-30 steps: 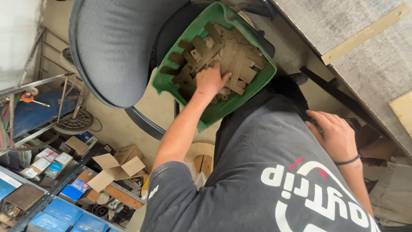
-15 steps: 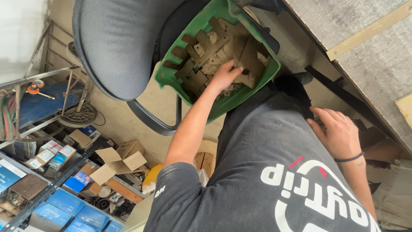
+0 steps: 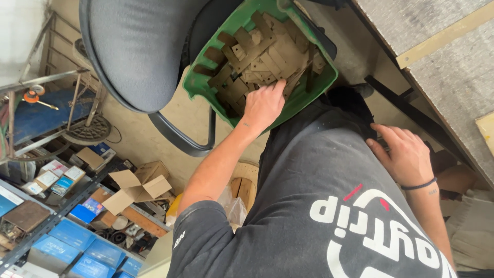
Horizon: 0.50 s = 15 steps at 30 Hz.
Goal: Assembling a transformer core by manually inserting metal laminations into a frame around a coil
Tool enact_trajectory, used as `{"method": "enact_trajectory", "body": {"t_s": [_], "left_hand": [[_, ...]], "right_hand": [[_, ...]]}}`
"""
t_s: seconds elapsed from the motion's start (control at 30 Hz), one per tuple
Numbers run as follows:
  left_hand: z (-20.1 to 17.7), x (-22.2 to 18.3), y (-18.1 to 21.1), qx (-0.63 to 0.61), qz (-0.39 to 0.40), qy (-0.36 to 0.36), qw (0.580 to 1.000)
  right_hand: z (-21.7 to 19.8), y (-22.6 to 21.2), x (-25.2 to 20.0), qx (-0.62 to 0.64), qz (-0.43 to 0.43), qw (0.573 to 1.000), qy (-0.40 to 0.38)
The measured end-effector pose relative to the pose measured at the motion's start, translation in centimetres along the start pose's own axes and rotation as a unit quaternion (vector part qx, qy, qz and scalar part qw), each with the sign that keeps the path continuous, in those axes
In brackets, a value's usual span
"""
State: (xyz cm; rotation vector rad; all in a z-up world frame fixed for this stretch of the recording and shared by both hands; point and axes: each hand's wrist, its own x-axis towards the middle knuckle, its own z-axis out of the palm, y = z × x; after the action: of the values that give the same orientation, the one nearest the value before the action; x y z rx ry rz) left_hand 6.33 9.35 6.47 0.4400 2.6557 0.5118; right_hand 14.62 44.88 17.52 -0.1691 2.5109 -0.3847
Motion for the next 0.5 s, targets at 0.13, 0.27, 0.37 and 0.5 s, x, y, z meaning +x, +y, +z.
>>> {"method": "enact_trajectory", "body": {"t_s": [0.13, 0.27, 0.37, 0.5], "left_hand": [[3.3, -1.1, -1.3, 0.064, -0.003, 0.037, 0.997], [5.4, -1.6, -1.7, 0.060, -0.017, 0.031, 0.998], [5.7, -1.6, -2.2, 0.021, -0.004, 0.047, 0.999], [3.9, -1.8, -1.6, -0.021, 0.060, 0.091, 0.994]], "right_hand": [[-0.5, -0.5, 0.6, 0.000, -0.013, 1.000, -0.015], [-0.6, -0.6, 0.6, -0.011, -0.024, 0.999, -0.021], [-0.7, -0.9, 0.7, -0.015, -0.029, 0.999, -0.021], [-0.6, -1.1, 0.5, -0.026, -0.041, 0.999, -0.015]]}}
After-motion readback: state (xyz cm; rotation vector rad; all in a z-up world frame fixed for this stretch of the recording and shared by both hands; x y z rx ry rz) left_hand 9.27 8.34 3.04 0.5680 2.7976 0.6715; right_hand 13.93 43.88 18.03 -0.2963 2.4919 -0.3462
